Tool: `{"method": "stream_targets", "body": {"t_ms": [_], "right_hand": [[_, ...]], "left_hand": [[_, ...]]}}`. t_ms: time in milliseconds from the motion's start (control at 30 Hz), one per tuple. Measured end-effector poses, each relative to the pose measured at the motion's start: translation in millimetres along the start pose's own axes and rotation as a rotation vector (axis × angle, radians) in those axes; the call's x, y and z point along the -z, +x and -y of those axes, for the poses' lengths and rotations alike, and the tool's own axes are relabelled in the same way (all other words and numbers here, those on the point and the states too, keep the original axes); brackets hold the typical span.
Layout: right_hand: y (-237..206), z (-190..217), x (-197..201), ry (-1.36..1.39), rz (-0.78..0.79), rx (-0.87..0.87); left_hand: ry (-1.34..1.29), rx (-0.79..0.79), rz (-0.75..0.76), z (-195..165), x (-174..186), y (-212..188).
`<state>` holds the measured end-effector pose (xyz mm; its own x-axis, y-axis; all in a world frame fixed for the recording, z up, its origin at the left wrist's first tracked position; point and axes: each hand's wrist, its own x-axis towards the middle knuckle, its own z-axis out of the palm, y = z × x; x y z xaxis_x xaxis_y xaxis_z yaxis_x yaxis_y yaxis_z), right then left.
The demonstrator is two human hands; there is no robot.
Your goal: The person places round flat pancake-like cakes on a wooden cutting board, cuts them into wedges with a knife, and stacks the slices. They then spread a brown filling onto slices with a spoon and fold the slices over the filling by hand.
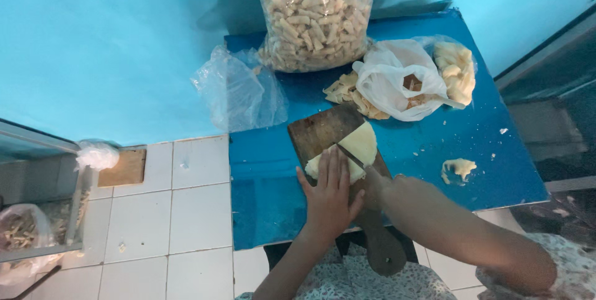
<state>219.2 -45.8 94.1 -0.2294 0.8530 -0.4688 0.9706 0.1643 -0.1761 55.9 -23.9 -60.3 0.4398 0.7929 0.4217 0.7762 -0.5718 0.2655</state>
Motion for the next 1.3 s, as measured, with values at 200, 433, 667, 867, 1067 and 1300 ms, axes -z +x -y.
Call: {"method": "stream_targets", "body": {"t_ms": [200, 433, 667, 867, 1067, 1300], "right_hand": [[-19.9, -2.2, 0.3, 0.017, 0.051, -0.075], [2.8, 0.5, -4.3, 0.026, 0.007, -0.023], [-2.9, -7.3, -2.3, 0.046, -0.108, 0.077], [-13.7, -1.3, -28.9, 0.023, -0.126, 0.051], [6.7, 1.6, -29.2, 0.121, -0.139, -0.031], [-12.4, -13.9, -27.4, 0.035, -0.047, -0.064]], "left_hand": [[0.019, -0.019, 0.001, 0.2, -0.4, -1.2], [0.0, -0.041, 0.015, 3.0, -3.0, -3.0], [-0.025, -0.044, 0.0, 7.2, -2.3, -2.2], [-0.054, -0.031, 0.024, 6.8, -3.8, -2.0], [-0.076, -0.031, -0.008, 8.1, -6.3, 5.6], [-0.01, -0.032, 0.016, 10.3, -7.7, 6.8]]}}
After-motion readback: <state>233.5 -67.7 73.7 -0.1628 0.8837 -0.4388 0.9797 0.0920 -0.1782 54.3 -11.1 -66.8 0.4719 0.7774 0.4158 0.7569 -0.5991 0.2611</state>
